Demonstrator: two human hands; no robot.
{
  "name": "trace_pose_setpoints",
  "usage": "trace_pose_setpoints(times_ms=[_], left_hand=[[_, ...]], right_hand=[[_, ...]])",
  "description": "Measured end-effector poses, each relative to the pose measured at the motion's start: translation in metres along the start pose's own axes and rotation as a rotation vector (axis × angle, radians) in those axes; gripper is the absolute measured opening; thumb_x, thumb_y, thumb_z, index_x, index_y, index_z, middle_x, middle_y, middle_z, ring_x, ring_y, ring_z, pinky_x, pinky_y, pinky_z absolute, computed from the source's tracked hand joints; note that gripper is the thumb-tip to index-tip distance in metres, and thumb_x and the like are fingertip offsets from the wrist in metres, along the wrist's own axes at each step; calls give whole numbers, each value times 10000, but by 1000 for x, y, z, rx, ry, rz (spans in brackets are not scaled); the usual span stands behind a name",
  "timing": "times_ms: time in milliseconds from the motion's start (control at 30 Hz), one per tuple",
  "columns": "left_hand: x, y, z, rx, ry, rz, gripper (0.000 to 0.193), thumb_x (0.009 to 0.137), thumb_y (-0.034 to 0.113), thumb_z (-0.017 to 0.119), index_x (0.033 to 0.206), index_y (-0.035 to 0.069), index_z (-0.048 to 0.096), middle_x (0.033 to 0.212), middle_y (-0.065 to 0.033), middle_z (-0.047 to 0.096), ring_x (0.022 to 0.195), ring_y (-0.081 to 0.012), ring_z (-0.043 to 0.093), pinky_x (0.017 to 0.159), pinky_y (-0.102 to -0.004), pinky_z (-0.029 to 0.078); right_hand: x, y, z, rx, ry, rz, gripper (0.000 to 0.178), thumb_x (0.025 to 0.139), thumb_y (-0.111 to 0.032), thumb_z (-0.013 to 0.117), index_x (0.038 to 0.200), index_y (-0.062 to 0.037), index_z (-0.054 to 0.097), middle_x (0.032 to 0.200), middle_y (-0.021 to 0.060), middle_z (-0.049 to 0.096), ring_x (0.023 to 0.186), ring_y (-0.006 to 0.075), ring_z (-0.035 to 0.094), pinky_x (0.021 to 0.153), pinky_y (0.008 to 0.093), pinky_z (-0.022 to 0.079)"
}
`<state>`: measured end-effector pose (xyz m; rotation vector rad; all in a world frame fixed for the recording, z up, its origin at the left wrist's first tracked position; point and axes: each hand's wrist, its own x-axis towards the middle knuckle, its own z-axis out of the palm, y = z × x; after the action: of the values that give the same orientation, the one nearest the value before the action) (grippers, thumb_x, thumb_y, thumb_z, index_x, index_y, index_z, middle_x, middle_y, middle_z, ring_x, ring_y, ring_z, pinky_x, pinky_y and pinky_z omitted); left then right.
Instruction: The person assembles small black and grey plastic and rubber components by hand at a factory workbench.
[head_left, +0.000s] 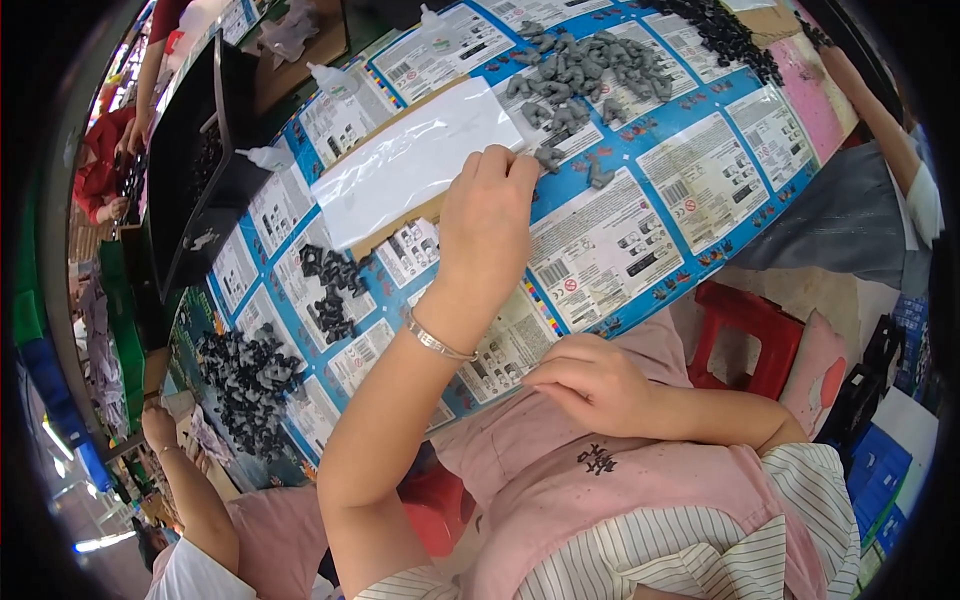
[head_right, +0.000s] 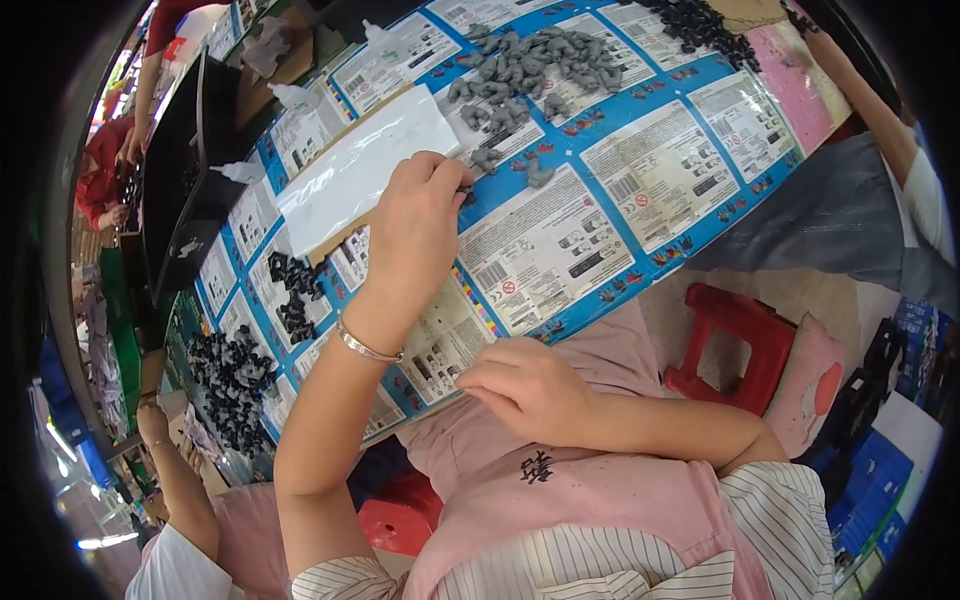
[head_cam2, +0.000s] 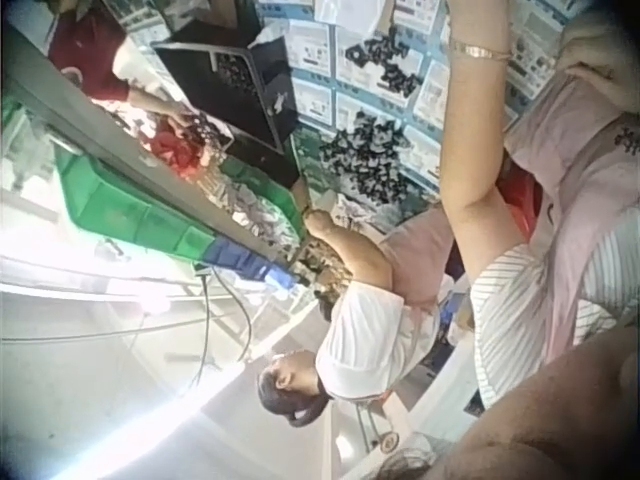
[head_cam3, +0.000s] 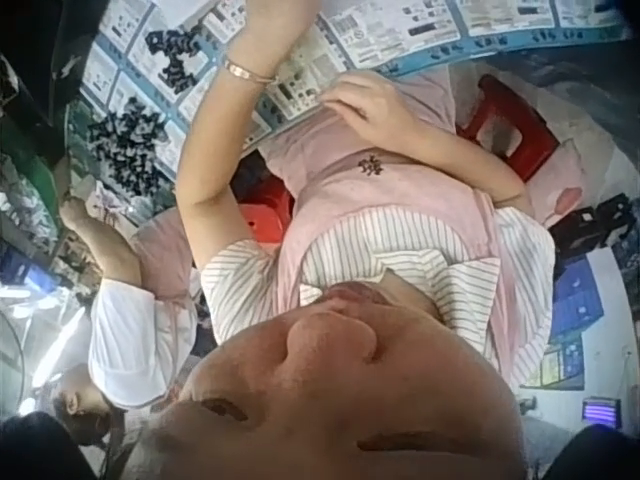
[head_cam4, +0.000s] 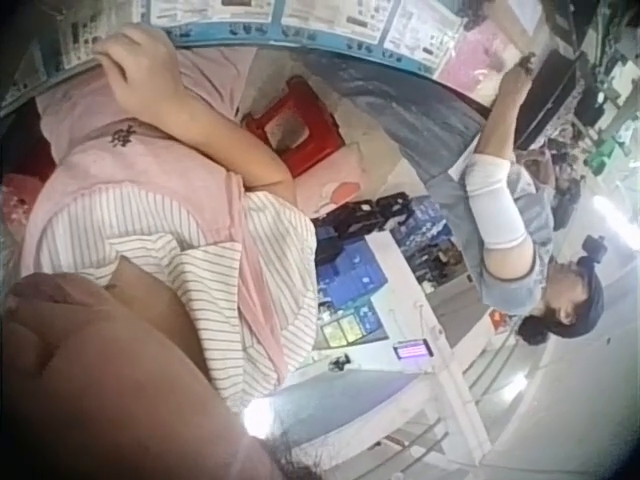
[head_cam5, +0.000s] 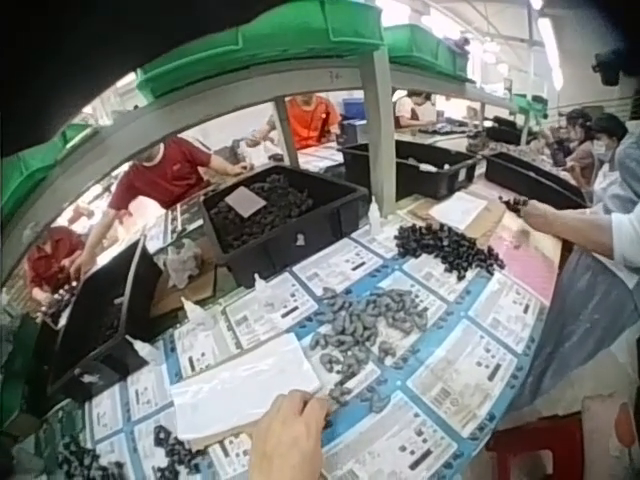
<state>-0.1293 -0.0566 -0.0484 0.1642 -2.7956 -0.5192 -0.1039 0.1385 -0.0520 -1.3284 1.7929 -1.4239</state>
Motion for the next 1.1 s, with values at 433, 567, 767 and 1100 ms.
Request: trace_pose_setpoints(times_ms=[433, 567, 767, 1100], left_hand=[[-145, -7, -92, 6, -28, -619, 153, 889, 41, 592, 1036, 22, 554, 809, -158, 635, 705, -298, 641, 624, -363, 497], [-166, -3, -77, 97, -132, -563, 162, 870, 90, 650, 991, 42, 554, 769, -147, 621, 683, -309, 626, 583, -379, 488], [-164, -4, -76, 69, -72, -392, 188, 843, 51, 661, 1020, 33, 603, 846, -134, 611, 739, -313, 616, 607, -377, 496], [-69, -63, -81, -288, 117, -622, 185, 824, 57, 705, 993, 3, 653, 848, -97, 672, 709, -145, 645, 646, -264, 507]], right_hand=[[73, 18, -13, -133, 116, 45, 94, 805, 5, 624, 897, -13, 630, 812, 120, 585, 761, 307, 585, 674, 373, 464], [95, 25, 7, -266, 125, -33, 121, 790, -2, 635, 907, -28, 622, 832, 109, 567, 803, 299, 578, 692, 390, 458], [102, 31, 19, -496, 73, -109, 147, 764, -36, 660, 904, -42, 614, 867, 93, 549, 864, 292, 560, 736, 399, 452], [72, 12, -5, -51, 129, 56, 148, 824, -42, 657, 970, -24, 635, 870, 112, 622, 791, 273, 610, 691, 350, 477]])
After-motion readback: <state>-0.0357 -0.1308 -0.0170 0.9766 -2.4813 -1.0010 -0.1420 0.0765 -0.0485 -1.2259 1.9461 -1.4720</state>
